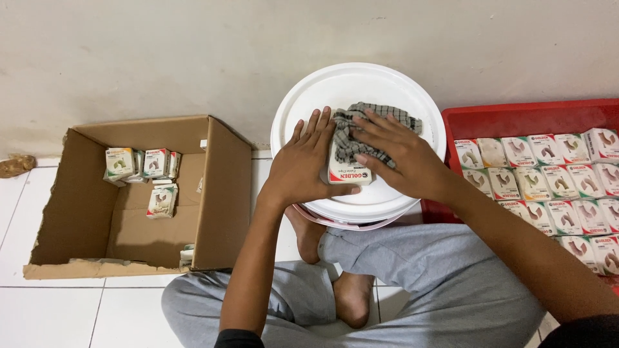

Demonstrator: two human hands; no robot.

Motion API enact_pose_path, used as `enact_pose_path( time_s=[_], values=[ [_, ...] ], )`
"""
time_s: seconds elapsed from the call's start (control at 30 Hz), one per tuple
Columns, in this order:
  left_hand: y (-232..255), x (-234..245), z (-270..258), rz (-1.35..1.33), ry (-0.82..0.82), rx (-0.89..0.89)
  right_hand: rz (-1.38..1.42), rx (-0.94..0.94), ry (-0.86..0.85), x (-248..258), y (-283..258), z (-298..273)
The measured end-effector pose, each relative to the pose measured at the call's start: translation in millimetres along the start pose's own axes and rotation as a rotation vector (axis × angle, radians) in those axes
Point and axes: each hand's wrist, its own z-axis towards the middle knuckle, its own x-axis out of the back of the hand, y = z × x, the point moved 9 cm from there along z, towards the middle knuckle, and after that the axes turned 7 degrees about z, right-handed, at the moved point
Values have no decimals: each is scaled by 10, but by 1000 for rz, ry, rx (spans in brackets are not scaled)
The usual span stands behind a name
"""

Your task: Cleaning small product boxes with a cloth and transferring them from a red crate to a cardboard box.

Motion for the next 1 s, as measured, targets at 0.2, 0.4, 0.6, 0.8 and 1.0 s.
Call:
enact_pose_path(
  time_s=[0.2, 0.4, 0.6, 0.8, 1.0],
  values=[
    [-3, -14, -19, 10, -7, 4, 4, 142, -31, 13, -278, -14],
    [-36, -54, -10, 49, -4, 28, 103, 188, -104, -90, -234, -57],
    [14, 6, -3, 9, -35, 4, 32, -4, 2, 0, -53, -2],
    [-19, -70, 5, 5, -49, 9, 7, 105, -47, -19, -245, -14],
    [-13, -24, -21, 52, -20, 27, 124, 244, -97, -69, -275, -83]
  ],
)
